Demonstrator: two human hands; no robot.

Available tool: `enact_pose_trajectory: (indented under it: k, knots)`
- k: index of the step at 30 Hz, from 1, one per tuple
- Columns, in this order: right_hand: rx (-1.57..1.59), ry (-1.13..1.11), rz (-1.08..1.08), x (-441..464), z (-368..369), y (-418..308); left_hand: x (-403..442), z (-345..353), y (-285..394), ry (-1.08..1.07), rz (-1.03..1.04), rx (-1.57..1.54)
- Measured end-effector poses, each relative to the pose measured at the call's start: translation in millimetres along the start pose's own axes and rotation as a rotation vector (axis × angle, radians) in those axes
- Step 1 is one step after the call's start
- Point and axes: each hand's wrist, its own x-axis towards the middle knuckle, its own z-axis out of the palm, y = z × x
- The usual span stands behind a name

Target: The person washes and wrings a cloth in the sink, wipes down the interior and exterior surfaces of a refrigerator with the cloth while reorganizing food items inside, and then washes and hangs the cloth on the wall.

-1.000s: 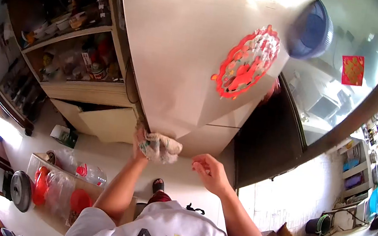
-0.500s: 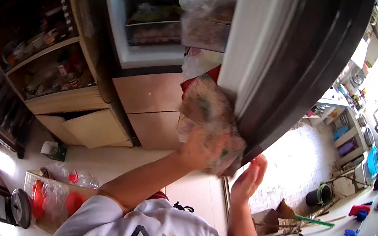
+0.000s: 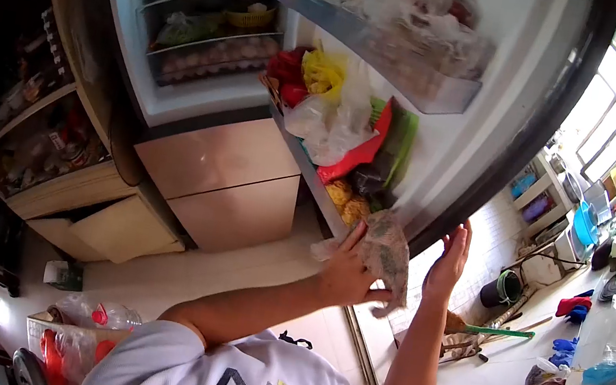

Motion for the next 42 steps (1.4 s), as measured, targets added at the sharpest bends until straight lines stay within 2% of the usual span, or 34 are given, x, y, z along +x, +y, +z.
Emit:
enact_pose_trajectory:
  k: [2, 4, 7, 9, 10, 14, 18, 20, 23, 25, 27, 30, 33, 36, 37, 40, 42]
  knots:
    - [-0.031, -0.071, -0.018, 7, -3, 3, -3, -10, 3, -0.049, -0.084, -0.093]
    - [-0.09, 0.061, -0.134, 4, 3, 5, -3, -25, -4, -0.029, -0.082, -0.123]
    - [-0.44, 0.242, -0.448, -11, 7, -9, -6, -50, -37, 0.082, -0.091, -0.188]
    - [-0.462, 0.267, -0.711, -31, 34, -34, -13, -64, -59, 0.244, -0.099, -0.132]
    - [-0.259, 0.22, -0.787, -39, 59, -39, -17, -70, -72, 0.329, -0.102, -0.089]
    - [-0.2, -0.237, -0.83, -75, 132, -24, -47, -107, -142, 0.459, -0.237, 0.013]
    - [-0.207, -0.67, -0.397, -94, 206, 38, -92, -170, -245, 0.525, -0.455, 0.225]
    - [-0.29, -0.751, -0.283, -98, 246, 71, -104, -210, -315, 0.515, -0.58, 0.403]
    - [-0.404, -0.807, -0.046, -105, 295, 110, -109, -256, -423, 0.34, -0.745, 0.72]
    - [-0.445, -0.862, 0.008, -100, 337, 115, -108, -272, -483, 0.01, -0.934, 0.861]
    - [-0.524, -0.985, -0.004, -94, 363, 120, -90, -275, -488, -0.442, -1.191, 0.903]
    - [-0.538, -1.055, 0.093, -86, 385, 131, -98, -252, -507, -0.195, -1.02, 0.915]
    - [-0.591, -1.134, 0.158, -77, 393, 153, -71, -237, -512, -0.321, -0.849, 0.667]
    - [-0.633, -1.109, 0.221, -69, 405, 162, -31, -215, -513, -0.432, -0.774, 0.537]
    - [-0.645, -1.103, 0.16, -66, 398, 175, -23, -202, -519, -0.444, -0.71, 0.533]
    - [-0.504, -0.867, 0.273, -61, 381, 199, -4, -154, -542, -0.457, -0.551, 0.512]
    - [-0.452, -0.784, 0.308, -53, 372, 204, 13, -122, -548, -0.432, -0.49, 0.483]
